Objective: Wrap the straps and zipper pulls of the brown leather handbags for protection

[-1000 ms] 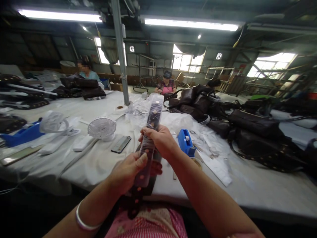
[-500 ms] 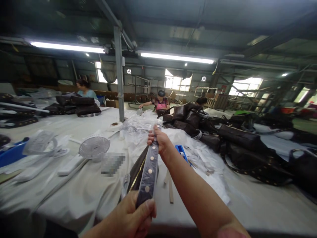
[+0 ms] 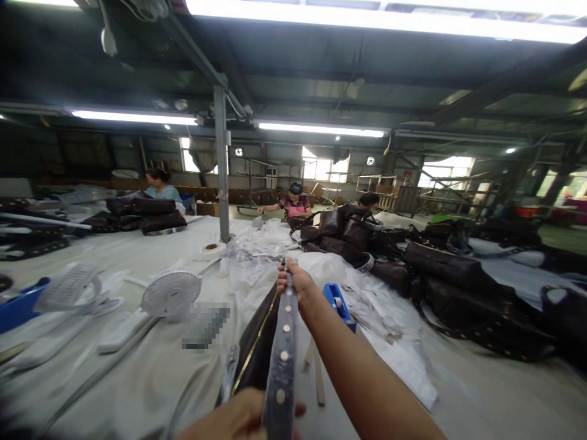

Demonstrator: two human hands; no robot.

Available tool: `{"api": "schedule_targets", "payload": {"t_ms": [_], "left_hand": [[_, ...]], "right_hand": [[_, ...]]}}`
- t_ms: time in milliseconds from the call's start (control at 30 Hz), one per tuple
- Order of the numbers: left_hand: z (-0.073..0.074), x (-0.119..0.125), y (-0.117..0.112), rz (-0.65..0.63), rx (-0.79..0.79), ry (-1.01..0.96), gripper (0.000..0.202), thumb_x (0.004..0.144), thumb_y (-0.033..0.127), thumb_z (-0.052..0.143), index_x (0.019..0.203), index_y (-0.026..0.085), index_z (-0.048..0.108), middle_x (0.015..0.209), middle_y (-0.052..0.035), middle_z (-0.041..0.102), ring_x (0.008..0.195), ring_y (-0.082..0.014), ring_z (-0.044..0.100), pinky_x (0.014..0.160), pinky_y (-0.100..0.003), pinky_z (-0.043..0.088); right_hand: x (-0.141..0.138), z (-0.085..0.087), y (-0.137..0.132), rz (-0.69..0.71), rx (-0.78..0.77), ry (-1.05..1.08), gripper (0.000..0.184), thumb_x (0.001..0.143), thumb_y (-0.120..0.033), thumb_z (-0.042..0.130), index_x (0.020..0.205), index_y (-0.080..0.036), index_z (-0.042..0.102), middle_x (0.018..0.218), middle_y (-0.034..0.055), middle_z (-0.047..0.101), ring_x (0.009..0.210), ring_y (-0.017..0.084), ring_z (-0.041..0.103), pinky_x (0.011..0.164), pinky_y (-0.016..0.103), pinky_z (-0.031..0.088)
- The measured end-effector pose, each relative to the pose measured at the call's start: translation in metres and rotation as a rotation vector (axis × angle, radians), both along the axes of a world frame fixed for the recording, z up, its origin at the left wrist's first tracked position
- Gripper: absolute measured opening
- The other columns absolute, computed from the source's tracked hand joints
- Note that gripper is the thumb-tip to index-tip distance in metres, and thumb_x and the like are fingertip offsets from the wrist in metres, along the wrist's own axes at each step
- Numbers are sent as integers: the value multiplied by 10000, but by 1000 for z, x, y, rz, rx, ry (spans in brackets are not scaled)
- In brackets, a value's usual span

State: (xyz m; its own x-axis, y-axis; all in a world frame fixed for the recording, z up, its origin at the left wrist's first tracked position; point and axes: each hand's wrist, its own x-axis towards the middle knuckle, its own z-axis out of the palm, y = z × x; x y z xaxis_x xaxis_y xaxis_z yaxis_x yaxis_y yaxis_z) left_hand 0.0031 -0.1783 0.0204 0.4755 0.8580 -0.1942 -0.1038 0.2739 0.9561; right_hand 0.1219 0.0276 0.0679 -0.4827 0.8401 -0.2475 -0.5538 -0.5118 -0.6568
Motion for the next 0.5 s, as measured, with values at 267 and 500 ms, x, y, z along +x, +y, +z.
{"api": "schedule_targets", "payload": {"t_ms": [267,500], "left_hand": [[15,14,37,306,-273,-353,432,816,585,660,856,175,532,606,77,476,444,-59,419,531,-242,454],[5,22,8,299,-205,-75,426,846,631,554,871,212,481,571,107,390,398,-46,301,424,-198,367]], "right_hand": [[-33,-25,-51,34,0,-49,309,1006,-464,424,912,-178,493,545,-69,449,400,88,428,399,205,408],[-18,-32,6,-43,-133,-89,373,1012,-474,433,878,-144,544,604,-78,437,406,41,356,384,169,352]]}}
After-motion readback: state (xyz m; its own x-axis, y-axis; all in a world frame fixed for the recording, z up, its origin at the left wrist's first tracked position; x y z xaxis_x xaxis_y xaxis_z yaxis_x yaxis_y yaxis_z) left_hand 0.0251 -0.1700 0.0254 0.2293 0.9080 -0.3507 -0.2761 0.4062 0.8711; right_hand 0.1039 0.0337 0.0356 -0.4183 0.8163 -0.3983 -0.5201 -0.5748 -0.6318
